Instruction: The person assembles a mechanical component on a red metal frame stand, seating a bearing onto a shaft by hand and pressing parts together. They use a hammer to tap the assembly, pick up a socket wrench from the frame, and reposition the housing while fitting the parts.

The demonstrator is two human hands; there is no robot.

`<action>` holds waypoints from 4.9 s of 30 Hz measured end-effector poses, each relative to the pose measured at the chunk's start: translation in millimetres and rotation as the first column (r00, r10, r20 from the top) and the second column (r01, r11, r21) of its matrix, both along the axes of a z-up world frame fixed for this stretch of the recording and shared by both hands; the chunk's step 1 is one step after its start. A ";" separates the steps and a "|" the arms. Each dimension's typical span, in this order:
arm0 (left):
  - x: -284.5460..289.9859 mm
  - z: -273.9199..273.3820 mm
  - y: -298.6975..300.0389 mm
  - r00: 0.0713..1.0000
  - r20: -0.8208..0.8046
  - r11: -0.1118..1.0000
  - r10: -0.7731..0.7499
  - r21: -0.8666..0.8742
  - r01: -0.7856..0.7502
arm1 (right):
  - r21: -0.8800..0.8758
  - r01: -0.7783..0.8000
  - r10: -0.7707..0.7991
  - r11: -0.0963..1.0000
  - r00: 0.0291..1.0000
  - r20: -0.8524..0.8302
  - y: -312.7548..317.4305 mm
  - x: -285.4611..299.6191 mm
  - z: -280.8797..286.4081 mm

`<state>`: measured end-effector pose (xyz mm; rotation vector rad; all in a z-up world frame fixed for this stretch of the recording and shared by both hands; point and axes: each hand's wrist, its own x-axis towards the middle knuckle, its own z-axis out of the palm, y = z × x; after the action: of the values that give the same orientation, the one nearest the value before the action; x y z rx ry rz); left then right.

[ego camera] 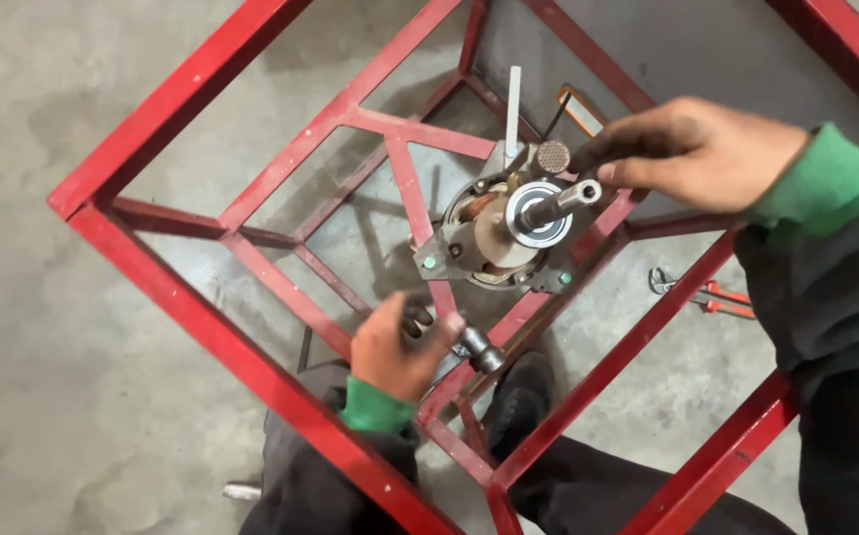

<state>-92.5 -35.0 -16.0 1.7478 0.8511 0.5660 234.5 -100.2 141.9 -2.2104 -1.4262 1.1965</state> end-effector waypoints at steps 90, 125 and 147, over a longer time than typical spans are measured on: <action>171.1 241.7 -14.2 0.272 -0.962 0.546 0.012 0.234 0.804 | 0.912 -0.286 -0.472 0.293 0.786 0.398 -222.6 -71.4 -52.7; 156.6 219.7 -0.8 0.401 -0.901 0.032 -0.164 0.401 0.915 | 0.972 -0.228 -0.450 -0.062 0.875 0.176 -212.8 -72.0 -71.5; 158.8 221.4 -3.4 0.354 -0.934 0.101 -0.043 0.349 0.932 | 0.977 -0.200 -0.415 -0.074 0.897 0.152 -212.3 -72.1 -74.8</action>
<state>66.3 -38.4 205.4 3.3359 0.0704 -0.5747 162.4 -312.5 67.1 -1.2394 -1.3628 -0.6147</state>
